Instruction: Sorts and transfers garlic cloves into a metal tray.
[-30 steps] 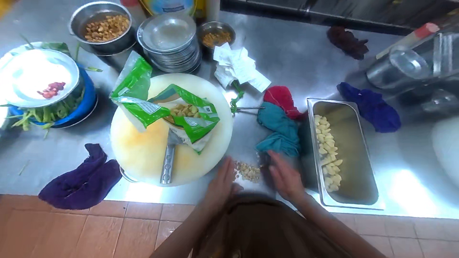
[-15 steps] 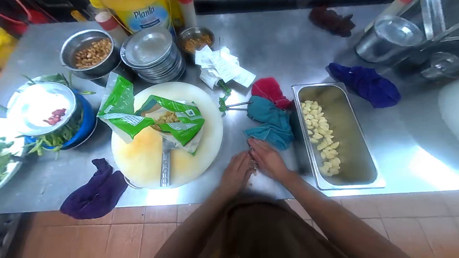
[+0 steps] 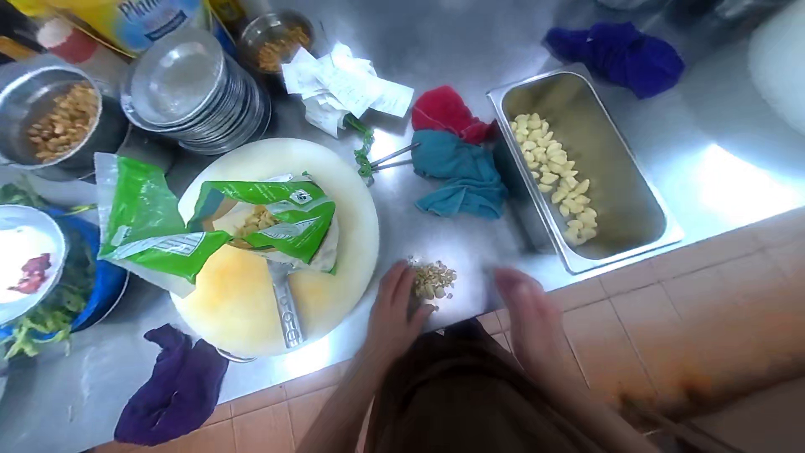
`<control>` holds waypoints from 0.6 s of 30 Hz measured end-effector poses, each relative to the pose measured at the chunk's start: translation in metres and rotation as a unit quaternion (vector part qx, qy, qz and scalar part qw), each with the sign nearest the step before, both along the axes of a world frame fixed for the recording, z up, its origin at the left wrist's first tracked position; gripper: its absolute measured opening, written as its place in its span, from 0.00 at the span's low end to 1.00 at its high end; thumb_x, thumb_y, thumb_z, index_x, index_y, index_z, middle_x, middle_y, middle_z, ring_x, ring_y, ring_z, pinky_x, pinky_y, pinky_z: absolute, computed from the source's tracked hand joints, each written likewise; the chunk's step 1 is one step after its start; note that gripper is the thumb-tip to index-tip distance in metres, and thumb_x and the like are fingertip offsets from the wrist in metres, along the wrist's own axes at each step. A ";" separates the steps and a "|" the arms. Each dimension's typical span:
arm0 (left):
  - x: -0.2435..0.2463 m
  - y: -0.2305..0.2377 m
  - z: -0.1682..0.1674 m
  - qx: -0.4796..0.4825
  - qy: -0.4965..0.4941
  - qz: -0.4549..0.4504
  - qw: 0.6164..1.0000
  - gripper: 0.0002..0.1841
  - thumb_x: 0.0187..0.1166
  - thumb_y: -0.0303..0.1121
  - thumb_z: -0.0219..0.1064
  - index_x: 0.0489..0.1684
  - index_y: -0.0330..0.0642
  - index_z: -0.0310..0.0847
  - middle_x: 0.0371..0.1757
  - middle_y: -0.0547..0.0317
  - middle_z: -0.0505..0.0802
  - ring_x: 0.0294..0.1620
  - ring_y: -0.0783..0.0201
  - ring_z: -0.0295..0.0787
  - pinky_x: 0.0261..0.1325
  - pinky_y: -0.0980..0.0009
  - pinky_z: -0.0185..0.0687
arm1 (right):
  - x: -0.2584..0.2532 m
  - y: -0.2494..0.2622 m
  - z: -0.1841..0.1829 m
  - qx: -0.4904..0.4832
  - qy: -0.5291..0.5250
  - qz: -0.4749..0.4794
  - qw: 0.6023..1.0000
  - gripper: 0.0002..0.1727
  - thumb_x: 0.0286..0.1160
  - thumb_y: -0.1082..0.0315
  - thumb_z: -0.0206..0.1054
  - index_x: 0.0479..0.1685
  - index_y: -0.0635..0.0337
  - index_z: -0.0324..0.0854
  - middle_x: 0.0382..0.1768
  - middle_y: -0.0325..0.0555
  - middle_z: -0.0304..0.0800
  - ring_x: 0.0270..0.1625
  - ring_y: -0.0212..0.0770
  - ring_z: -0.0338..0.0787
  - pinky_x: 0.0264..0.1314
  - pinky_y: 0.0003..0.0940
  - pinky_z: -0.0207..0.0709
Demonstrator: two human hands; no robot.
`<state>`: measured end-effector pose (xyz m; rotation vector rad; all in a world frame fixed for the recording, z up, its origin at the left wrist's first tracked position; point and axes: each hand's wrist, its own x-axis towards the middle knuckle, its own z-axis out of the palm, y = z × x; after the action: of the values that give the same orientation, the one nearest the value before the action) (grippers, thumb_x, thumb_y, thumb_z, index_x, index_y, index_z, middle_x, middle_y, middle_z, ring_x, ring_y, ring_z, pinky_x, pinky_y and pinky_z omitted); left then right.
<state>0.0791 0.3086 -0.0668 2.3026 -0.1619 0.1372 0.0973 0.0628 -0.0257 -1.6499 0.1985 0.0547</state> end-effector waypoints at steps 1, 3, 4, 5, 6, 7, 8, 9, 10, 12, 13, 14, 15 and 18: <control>0.012 0.006 -0.001 0.006 -0.009 -0.029 1.000 0.36 0.82 0.57 0.64 0.81 0.38 0.74 0.84 0.42 0.75 0.85 0.49 0.71 0.83 0.52 0.73 | -0.017 -0.013 0.009 0.085 0.128 -0.092 0.984 0.20 0.93 0.61 0.47 0.57 0.67 0.81 0.48 0.45 0.95 0.53 0.39 0.95 0.61 0.39 0.90; 0.038 0.014 -0.001 0.020 -0.002 -0.088 0.996 0.37 0.81 0.58 0.64 0.82 0.39 0.73 0.86 0.44 0.73 0.87 0.50 0.69 0.85 0.53 0.69 | -0.035 -0.038 0.014 0.194 0.415 -0.146 0.877 0.25 0.96 0.56 0.39 0.56 0.70 0.75 0.39 0.53 0.94 0.43 0.46 0.96 0.49 0.41 0.91; 0.051 0.014 0.000 0.028 0.006 -0.125 0.992 0.37 0.81 0.58 0.64 0.82 0.40 0.73 0.86 0.45 0.73 0.87 0.50 0.68 0.86 0.53 0.68 | -0.039 -0.043 0.008 0.231 0.508 -0.118 0.821 0.30 0.95 0.51 0.37 0.62 0.71 0.74 0.44 0.59 0.94 0.46 0.52 0.96 0.51 0.45 0.90; 0.062 0.011 0.002 0.039 0.018 -0.169 0.985 0.37 0.81 0.58 0.64 0.83 0.41 0.72 0.87 0.46 0.72 0.88 0.51 0.67 0.87 0.54 0.67 | -0.039 -0.042 0.000 0.257 0.558 -0.068 0.786 0.35 0.94 0.47 0.34 0.67 0.70 0.74 0.49 0.61 0.94 0.51 0.55 0.96 0.55 0.48 0.89; 0.071 0.006 0.005 0.050 0.028 -0.212 0.975 0.36 0.81 0.57 0.65 0.83 0.42 0.72 0.87 0.48 0.72 0.88 0.52 0.66 0.87 0.54 0.66 | -0.034 -0.034 -0.008 0.276 0.582 -0.016 0.765 0.38 0.94 0.44 0.31 0.70 0.70 0.74 0.53 0.63 0.93 0.55 0.57 0.95 0.58 0.50 0.88; 0.076 0.000 0.006 0.058 0.026 -0.255 0.965 0.35 0.81 0.56 0.66 0.82 0.43 0.74 0.86 0.49 0.73 0.88 0.53 0.67 0.88 0.55 0.66 | -0.026 -0.023 -0.016 0.290 0.589 0.031 0.754 0.40 0.93 0.44 0.29 0.71 0.70 0.73 0.55 0.63 0.93 0.57 0.57 0.94 0.60 0.51 0.87; 0.077 -0.007 0.005 0.061 0.013 -0.295 0.954 0.33 0.81 0.55 0.66 0.80 0.42 0.76 0.85 0.49 0.76 0.87 0.53 0.68 0.88 0.55 0.66 | -0.018 -0.011 -0.023 0.301 0.588 0.067 0.748 0.40 0.93 0.45 0.26 0.70 0.70 0.74 0.55 0.62 0.93 0.57 0.57 0.94 0.59 0.51 0.87; 0.075 -0.015 0.005 0.065 0.001 -0.330 0.942 0.30 0.82 0.54 0.66 0.77 0.42 0.80 0.83 0.50 0.78 0.86 0.55 0.70 0.87 0.57 0.66 | -0.013 0.000 -0.030 0.312 0.585 0.091 0.743 0.39 0.93 0.47 0.26 0.67 0.69 0.75 0.54 0.61 0.93 0.56 0.56 0.94 0.58 0.50 0.87; 0.070 -0.024 0.004 0.065 -0.010 -0.361 0.930 0.26 0.84 0.51 0.65 0.72 0.43 0.83 0.81 0.52 0.81 0.85 0.57 0.72 0.87 0.58 0.68 | -0.011 0.008 -0.035 0.324 0.586 0.106 0.735 0.38 0.94 0.47 0.26 0.65 0.69 0.77 0.53 0.60 0.93 0.55 0.55 0.94 0.58 0.51 0.87; 0.053 -0.042 -0.001 0.047 -0.013 -0.403 0.914 0.19 0.88 0.45 0.61 0.65 0.44 0.87 0.77 0.56 0.85 0.83 0.59 0.74 0.87 0.60 0.68 | -0.013 0.016 -0.039 0.352 0.582 0.097 0.727 0.38 0.93 0.47 0.27 0.59 0.67 0.79 0.49 0.60 0.95 0.52 0.57 0.95 0.55 0.52 0.89; 0.047 -0.050 -0.003 0.031 -0.019 -0.409 0.912 0.17 0.89 0.42 0.60 0.63 0.43 0.88 0.75 0.55 0.86 0.82 0.59 0.76 0.87 0.60 0.68 | -0.014 0.020 -0.036 0.368 0.576 0.065 0.727 0.38 0.93 0.44 0.28 0.58 0.67 0.77 0.47 0.62 0.94 0.50 0.59 0.96 0.52 0.52 0.90; 0.044 -0.056 -0.004 0.016 -0.030 -0.407 0.913 0.15 0.89 0.38 0.60 0.60 0.42 0.90 0.73 0.54 0.88 0.81 0.57 0.78 0.86 0.60 0.70 | -0.014 0.021 -0.034 0.384 0.571 0.037 0.724 0.39 0.93 0.41 0.27 0.60 0.66 0.74 0.47 0.65 0.93 0.49 0.62 0.96 0.50 0.54 0.91; 0.043 -0.059 -0.006 0.004 -0.041 -0.403 0.914 0.14 0.88 0.35 0.61 0.58 0.40 0.91 0.70 0.52 0.90 0.79 0.56 0.80 0.85 0.60 0.71 | -0.013 0.022 -0.032 0.390 0.572 0.012 0.722 0.38 0.92 0.39 0.28 0.65 0.64 0.71 0.49 0.67 0.92 0.49 0.64 0.95 0.49 0.56 0.91; 0.041 -0.060 -0.009 -0.002 -0.050 -0.390 0.919 0.12 0.87 0.33 0.63 0.56 0.38 0.92 0.68 0.50 0.91 0.78 0.54 0.82 0.84 0.59 0.73 | -0.009 0.022 -0.038 0.408 0.594 -0.023 0.693 0.40 0.90 0.34 0.31 0.73 0.60 0.67 0.54 0.69 0.88 0.52 0.66 0.93 0.51 0.60 0.89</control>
<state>0.1203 0.2482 -0.0761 2.0575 -1.1048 -0.1568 0.0887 0.0848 -0.0638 -0.4797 1.0375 1.0485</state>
